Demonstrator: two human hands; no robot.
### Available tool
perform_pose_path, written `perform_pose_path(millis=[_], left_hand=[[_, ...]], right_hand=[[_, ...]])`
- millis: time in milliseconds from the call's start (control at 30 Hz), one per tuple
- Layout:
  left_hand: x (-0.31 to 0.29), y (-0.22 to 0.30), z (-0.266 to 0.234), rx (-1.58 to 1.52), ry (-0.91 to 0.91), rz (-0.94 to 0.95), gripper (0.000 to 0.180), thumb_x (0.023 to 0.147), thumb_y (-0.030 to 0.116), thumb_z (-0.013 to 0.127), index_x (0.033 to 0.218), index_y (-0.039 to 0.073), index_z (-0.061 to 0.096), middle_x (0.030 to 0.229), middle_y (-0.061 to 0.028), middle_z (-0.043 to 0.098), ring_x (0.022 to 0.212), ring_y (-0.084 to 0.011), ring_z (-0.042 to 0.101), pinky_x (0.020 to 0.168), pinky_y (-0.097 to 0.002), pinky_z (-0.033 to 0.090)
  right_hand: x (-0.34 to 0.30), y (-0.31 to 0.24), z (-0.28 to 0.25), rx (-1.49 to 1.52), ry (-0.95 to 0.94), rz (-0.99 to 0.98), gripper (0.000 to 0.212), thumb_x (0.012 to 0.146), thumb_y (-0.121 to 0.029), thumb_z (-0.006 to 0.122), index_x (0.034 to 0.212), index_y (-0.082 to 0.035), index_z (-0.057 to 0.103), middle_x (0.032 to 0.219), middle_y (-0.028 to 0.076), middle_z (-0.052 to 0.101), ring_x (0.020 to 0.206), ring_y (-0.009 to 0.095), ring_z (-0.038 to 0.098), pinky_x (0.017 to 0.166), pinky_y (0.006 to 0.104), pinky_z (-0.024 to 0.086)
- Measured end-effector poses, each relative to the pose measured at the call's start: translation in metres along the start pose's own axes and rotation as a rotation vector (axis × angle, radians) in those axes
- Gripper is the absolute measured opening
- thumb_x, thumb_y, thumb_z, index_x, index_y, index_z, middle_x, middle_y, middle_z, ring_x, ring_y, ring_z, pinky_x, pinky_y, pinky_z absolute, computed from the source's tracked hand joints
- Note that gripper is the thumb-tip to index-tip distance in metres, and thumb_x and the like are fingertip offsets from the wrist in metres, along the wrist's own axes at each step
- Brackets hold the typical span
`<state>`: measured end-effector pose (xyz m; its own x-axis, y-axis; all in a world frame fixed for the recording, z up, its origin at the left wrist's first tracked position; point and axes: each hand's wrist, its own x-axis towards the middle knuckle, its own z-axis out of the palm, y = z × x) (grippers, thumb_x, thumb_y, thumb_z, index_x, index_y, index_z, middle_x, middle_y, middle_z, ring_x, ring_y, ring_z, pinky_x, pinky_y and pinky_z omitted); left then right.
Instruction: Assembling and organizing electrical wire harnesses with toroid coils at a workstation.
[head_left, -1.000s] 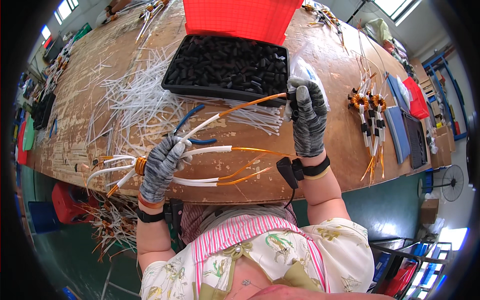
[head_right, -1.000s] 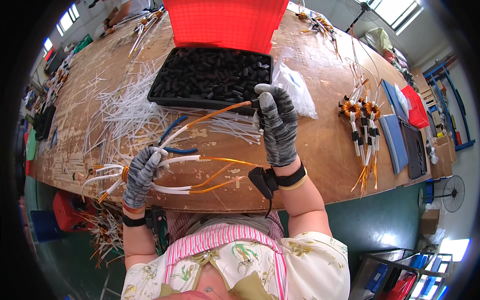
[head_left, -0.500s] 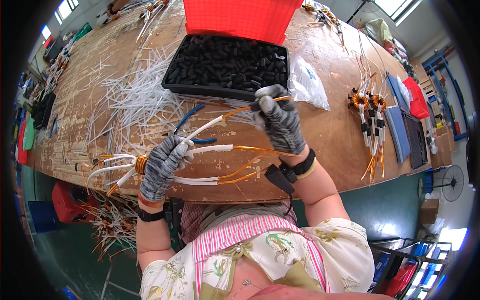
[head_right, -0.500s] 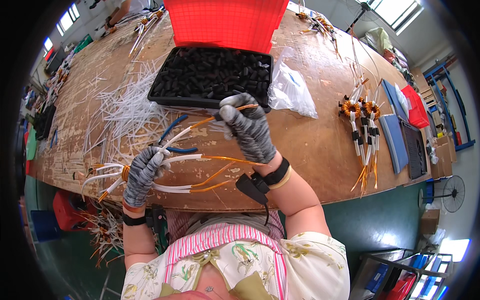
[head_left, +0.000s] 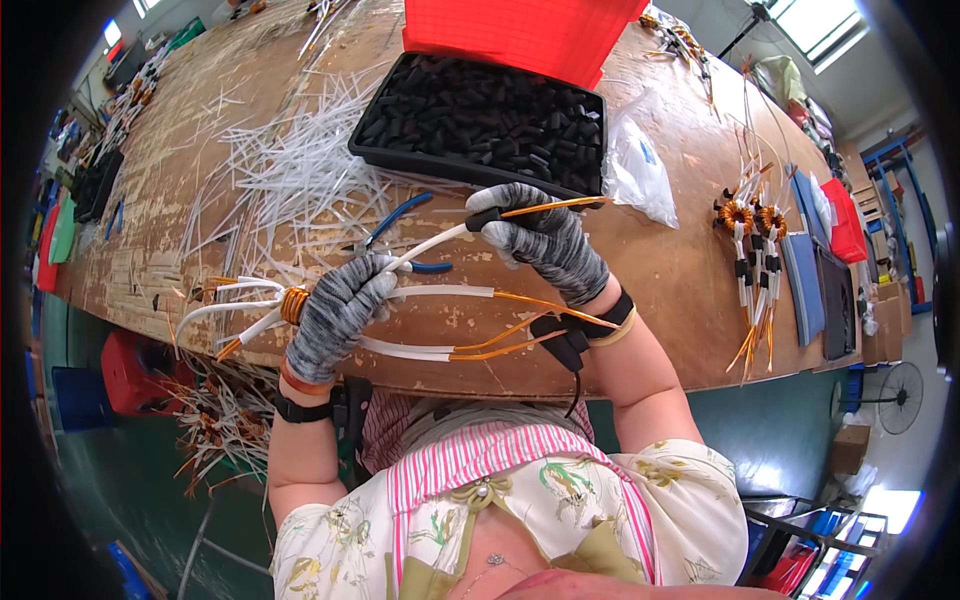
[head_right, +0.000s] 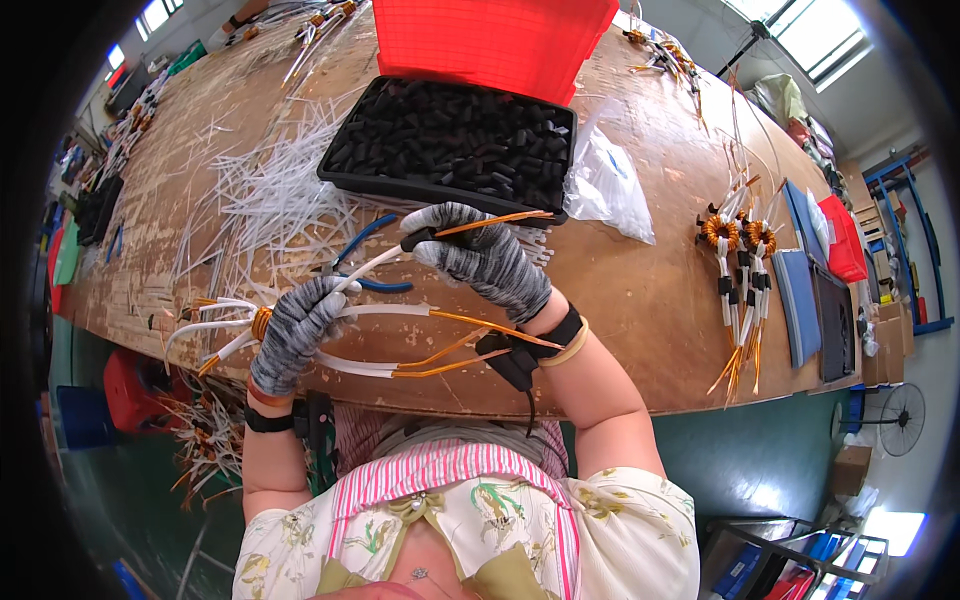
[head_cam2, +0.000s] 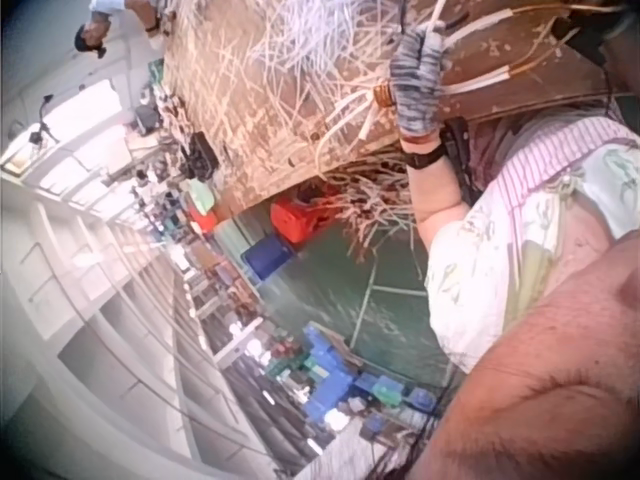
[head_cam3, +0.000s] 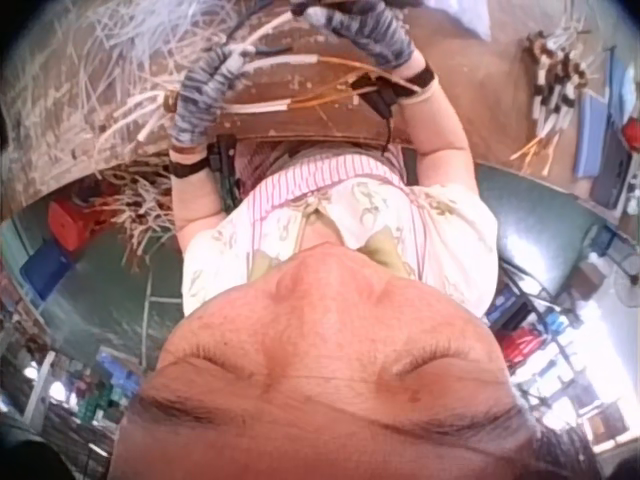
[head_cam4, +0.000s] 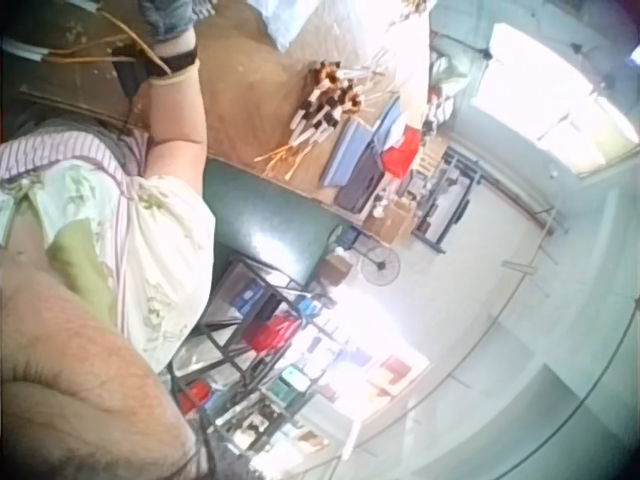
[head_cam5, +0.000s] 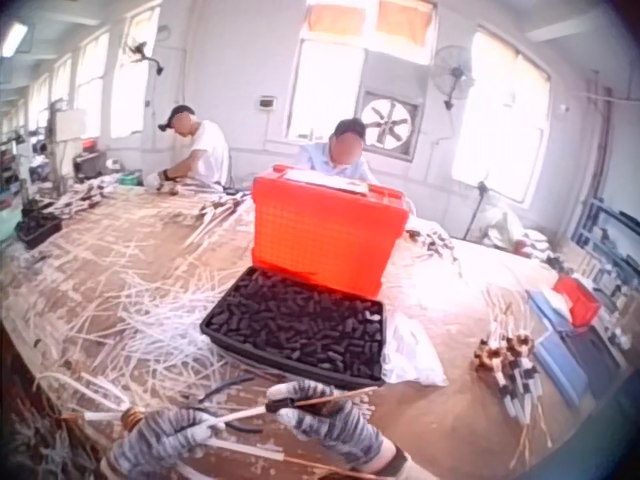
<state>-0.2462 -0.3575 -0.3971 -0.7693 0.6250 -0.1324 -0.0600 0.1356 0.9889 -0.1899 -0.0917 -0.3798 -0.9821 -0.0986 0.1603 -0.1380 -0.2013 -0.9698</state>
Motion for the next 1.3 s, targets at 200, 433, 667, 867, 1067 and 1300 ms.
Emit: perform_pose_path(millis=[200,433,667,867,1067,1300], left_hand=[[0.000,0.009,0.000,0.014,-0.042,-0.016,0.026,0.090,0.018,0.058,0.111,0.002,0.062,0.091,-0.0032,0.066,0.074,-0.0061,0.060,0.061,-0.0187,0.047],[-0.001,0.006,-0.002,0.011,-0.025,-0.024,0.026,0.090,0.016,0.058,0.111,0.002,0.062,0.094,-0.0020,0.066,0.074,-0.0052,0.058,0.061,-0.0187,0.047],[0.000,-0.013,-0.006,0.174,0.010,0.123,0.026,0.089,0.015,0.059,0.112,0.002,0.061,0.095,-0.0023,0.064,0.077,-0.0049,0.057,0.065,-0.0193,0.047],[0.002,0.005,-0.003,0.109,-0.077,0.099,0.033,0.089,0.008,0.053,0.122,0.003,0.052,0.107,-0.0009,0.060,0.093,-0.0065,0.054,0.075,-0.0208,0.046],[0.004,-0.006,-0.006,-0.195,-0.110,0.131,0.055,0.083,0.017,0.059,0.132,0.002,0.040,0.120,-0.0057,0.053,0.104,-0.0115,0.052,0.090,-0.0230,0.042],[0.005,0.000,0.000,0.018,-0.031,0.149,0.038,0.089,0.013,0.057,0.124,0.001,0.050,0.105,-0.0019,0.060,0.087,-0.0069,0.055,0.077,-0.0205,0.045]], right_hand=[[0.009,0.015,-0.010,0.034,-0.054,0.022,0.023,0.084,-0.009,0.067,0.105,-0.004,0.060,0.090,0.000,0.064,0.071,0.004,0.054,0.059,0.0183,0.044],[0.013,0.009,0.012,0.001,-0.057,-0.059,0.024,0.082,-0.007,0.067,0.105,-0.004,0.061,0.095,0.002,0.065,0.090,0.010,0.058,0.081,0.0254,0.048],[0.023,0.053,0.034,0.008,-0.240,0.009,0.022,0.082,-0.006,0.068,0.103,-0.003,0.062,0.097,0.003,0.065,0.089,0.011,0.058,0.080,0.0258,0.048],[0.019,0.061,0.045,0.316,-0.135,-0.009,0.031,0.081,-0.007,0.068,0.110,-0.001,0.059,0.102,0.007,0.065,0.093,0.013,0.060,0.087,0.0278,0.048],[0.025,0.061,0.068,0.388,-0.151,0.077,0.022,0.081,0.000,0.066,0.103,-0.004,0.061,0.106,0.003,0.061,0.097,0.012,0.057,0.085,0.0259,0.049],[-0.001,0.082,0.049,0.312,-0.079,0.081,0.040,0.081,0.003,0.065,0.118,-0.005,0.053,0.107,0.002,0.060,0.097,0.010,0.056,0.085,0.0242,0.048]])
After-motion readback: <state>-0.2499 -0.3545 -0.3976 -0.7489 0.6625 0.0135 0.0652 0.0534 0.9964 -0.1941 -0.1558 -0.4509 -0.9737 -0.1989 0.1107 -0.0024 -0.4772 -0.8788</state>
